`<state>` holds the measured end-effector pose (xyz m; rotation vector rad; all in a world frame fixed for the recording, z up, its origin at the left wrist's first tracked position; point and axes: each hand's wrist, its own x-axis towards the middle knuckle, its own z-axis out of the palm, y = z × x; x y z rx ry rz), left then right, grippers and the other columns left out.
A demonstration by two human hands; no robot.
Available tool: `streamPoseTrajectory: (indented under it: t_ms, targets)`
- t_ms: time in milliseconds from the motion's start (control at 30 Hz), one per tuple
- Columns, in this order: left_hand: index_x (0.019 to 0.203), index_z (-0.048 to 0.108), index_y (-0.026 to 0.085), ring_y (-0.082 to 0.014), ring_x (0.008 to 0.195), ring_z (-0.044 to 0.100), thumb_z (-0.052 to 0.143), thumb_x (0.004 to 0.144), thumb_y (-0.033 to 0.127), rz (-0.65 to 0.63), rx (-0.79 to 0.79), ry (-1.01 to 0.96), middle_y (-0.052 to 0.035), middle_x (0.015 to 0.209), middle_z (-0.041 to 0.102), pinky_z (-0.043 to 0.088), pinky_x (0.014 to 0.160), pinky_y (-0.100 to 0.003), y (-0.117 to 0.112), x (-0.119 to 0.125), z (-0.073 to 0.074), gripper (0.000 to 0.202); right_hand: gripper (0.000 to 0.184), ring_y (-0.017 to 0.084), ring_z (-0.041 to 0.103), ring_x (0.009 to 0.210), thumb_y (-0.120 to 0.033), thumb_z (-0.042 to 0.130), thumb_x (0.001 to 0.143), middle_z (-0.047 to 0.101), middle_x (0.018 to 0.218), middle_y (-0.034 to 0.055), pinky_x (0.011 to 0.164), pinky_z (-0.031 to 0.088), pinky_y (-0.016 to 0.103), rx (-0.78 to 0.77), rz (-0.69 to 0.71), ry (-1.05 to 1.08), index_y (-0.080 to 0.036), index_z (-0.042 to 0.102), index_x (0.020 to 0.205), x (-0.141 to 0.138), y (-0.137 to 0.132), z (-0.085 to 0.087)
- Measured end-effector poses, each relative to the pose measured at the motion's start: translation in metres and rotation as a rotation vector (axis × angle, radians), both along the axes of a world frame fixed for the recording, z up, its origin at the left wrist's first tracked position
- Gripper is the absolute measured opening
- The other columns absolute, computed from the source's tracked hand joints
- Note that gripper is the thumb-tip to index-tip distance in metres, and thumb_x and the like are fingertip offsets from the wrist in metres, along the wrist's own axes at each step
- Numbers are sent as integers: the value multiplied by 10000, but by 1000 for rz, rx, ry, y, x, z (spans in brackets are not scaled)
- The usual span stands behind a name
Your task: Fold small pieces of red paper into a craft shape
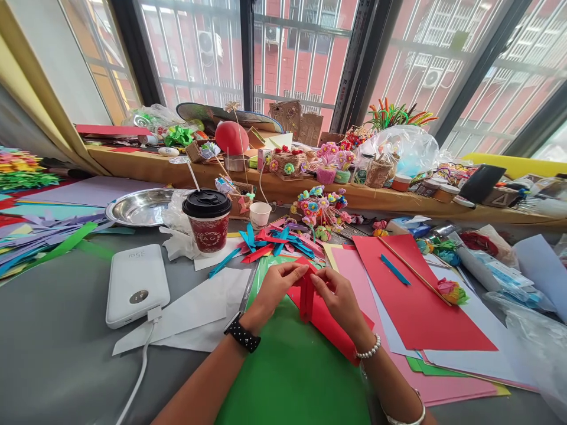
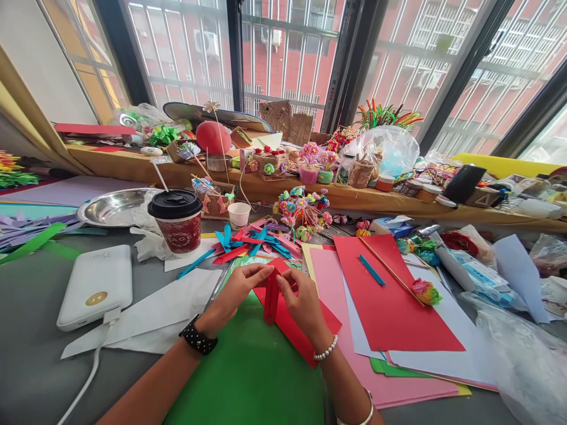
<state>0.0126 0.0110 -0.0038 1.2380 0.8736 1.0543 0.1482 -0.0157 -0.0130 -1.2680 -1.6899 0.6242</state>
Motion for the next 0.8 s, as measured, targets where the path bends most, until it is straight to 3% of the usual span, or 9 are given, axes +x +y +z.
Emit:
streamPoseTrajectory:
  t_ms: [200,433,667,800]
  targets:
    - [627,613,124,-163,657,573,614,611,315,-19,-28,3,-14,625,616,451,663,-273,1,-4,2,192,199,113,471,551,-299,408,790,522,624,7,476,386,209,-14,28,25,-166,497,671,-1,0,-2]
    - [673,632,133,-167,665,565,615,603,339,-82,-27,63,-29,669,624,441,630,-258,4,-8,2,219,173,114,491,583,-273,419,786,546,647,2,510,390,211,-28,142,-25,-168,527,702,2,0,4]
    - [641,624,138,-151,632,550,588,625,327,79,10,99,-19,628,614,427,607,-241,1,-5,3,193,260,105,443,520,-364,422,778,504,566,-17,464,340,205,-45,88,-36,-167,516,637,-7,-1,0]
    - [627,620,139,-154,629,546,568,640,337,107,52,123,-28,625,614,425,608,-245,1,-5,1,205,304,100,399,479,-376,408,780,470,516,-26,439,313,207,-22,37,-70,-165,510,586,-8,-1,-2]
